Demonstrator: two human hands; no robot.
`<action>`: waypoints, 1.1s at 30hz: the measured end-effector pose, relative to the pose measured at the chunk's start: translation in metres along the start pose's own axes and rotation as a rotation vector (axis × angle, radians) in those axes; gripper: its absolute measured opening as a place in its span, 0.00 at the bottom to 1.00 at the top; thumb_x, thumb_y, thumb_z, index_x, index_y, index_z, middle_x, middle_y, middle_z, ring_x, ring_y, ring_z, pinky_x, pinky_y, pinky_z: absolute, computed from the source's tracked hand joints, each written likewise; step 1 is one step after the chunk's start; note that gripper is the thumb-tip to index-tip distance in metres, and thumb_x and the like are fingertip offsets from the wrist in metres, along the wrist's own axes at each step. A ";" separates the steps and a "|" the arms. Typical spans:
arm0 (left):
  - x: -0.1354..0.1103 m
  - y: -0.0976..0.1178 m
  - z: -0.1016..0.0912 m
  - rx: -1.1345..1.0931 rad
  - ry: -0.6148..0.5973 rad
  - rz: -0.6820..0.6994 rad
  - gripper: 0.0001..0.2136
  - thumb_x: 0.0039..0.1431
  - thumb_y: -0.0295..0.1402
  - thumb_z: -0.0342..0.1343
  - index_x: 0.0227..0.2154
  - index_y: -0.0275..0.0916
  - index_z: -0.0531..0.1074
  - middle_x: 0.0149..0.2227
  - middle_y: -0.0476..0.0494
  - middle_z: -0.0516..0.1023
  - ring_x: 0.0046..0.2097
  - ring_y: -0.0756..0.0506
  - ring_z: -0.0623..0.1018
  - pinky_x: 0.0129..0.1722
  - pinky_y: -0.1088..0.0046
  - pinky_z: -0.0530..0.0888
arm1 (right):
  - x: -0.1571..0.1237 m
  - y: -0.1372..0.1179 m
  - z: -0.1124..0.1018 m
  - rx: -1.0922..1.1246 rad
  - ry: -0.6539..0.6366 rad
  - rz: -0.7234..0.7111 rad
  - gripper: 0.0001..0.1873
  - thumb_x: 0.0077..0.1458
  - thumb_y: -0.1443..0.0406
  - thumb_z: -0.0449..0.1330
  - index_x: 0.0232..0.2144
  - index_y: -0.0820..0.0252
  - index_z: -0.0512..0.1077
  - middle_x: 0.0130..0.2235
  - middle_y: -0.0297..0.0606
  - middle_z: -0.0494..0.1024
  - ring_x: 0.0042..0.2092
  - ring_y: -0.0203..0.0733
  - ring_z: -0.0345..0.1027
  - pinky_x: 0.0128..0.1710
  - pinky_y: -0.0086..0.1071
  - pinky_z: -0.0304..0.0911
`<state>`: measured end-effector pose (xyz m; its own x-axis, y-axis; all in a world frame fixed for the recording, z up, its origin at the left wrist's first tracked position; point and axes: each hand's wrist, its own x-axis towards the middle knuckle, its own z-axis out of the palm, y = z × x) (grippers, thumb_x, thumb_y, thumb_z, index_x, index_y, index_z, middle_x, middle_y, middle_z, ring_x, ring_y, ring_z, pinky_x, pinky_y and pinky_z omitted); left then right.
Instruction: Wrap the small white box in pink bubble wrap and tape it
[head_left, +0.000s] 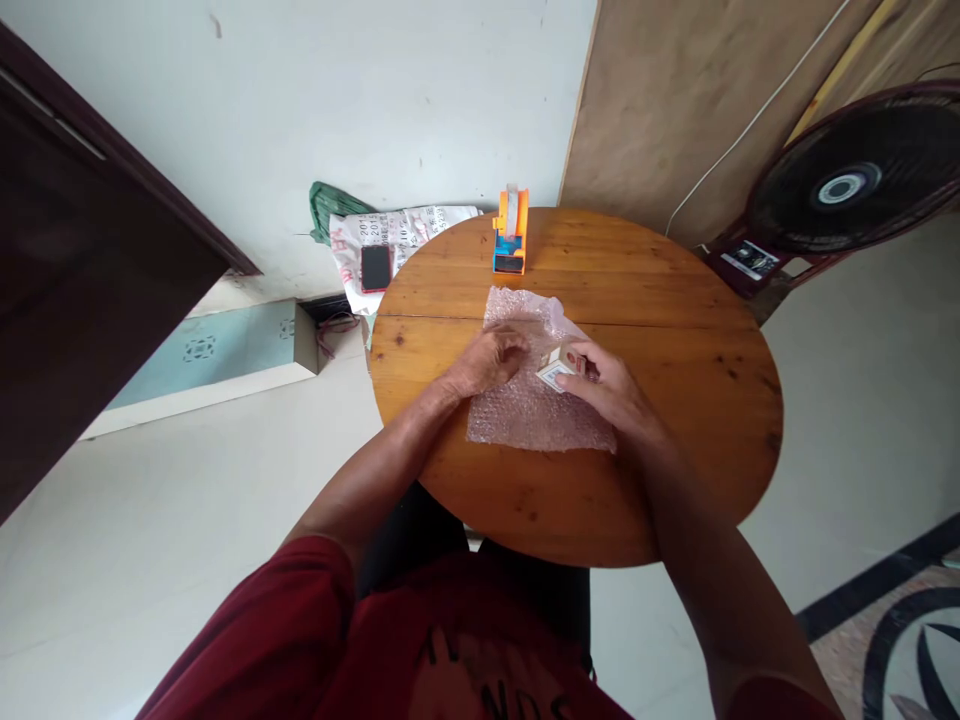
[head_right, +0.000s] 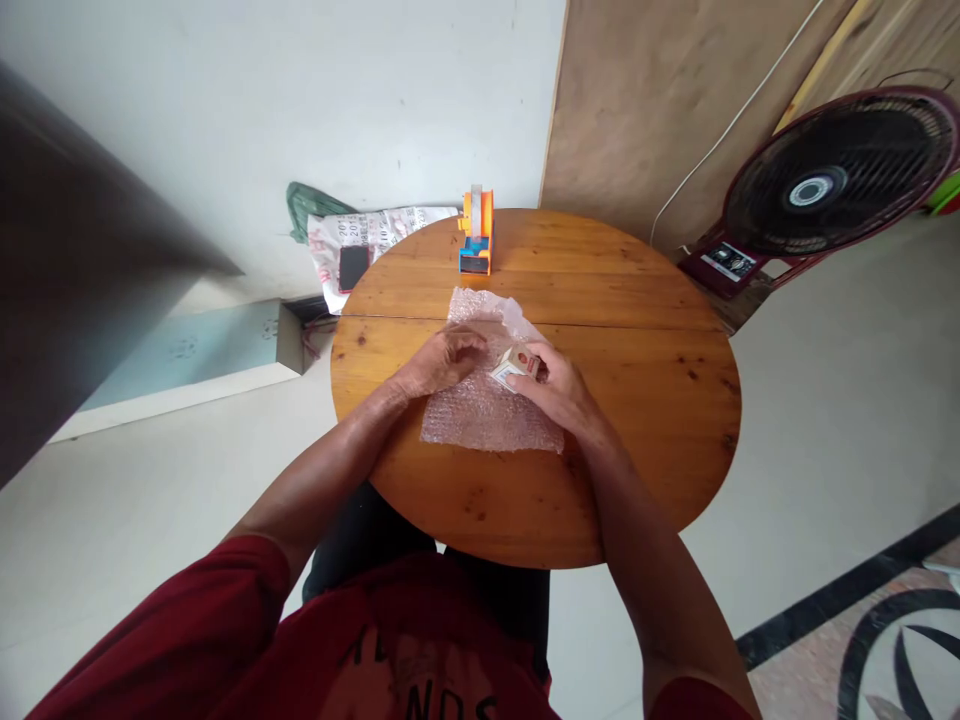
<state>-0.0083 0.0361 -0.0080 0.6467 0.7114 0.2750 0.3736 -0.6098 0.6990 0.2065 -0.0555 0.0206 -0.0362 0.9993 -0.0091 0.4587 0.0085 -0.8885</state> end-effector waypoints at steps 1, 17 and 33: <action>0.000 -0.001 0.001 0.035 -0.008 0.027 0.12 0.53 0.25 0.52 0.36 0.37 0.78 0.43 0.41 0.80 0.49 0.42 0.78 0.56 0.58 0.74 | -0.001 -0.001 0.002 -0.095 0.012 -0.029 0.22 0.50 0.57 0.65 0.47 0.57 0.73 0.42 0.39 0.80 0.43 0.49 0.74 0.45 0.43 0.69; 0.002 -0.011 0.002 0.081 -0.085 0.098 0.28 0.52 0.22 0.52 0.58 0.37 0.67 0.59 0.36 0.73 0.62 0.38 0.71 0.63 0.56 0.69 | -0.003 0.007 0.007 -0.382 -0.024 -0.152 0.29 0.52 0.63 0.61 0.57 0.55 0.68 0.51 0.44 0.80 0.50 0.54 0.75 0.51 0.49 0.69; 0.002 -0.009 -0.002 -0.045 -0.075 0.081 0.18 0.65 0.31 0.49 0.57 0.38 0.69 0.57 0.35 0.73 0.60 0.39 0.73 0.63 0.54 0.69 | 0.001 0.007 0.011 -0.328 -0.009 -0.200 0.28 0.52 0.62 0.62 0.56 0.56 0.70 0.54 0.46 0.78 0.54 0.55 0.72 0.56 0.52 0.66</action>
<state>-0.0112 0.0438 -0.0123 0.7225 0.6310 0.2826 0.2892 -0.6470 0.7055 0.2003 -0.0548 0.0091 -0.1612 0.9764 0.1439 0.7018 0.2159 -0.6789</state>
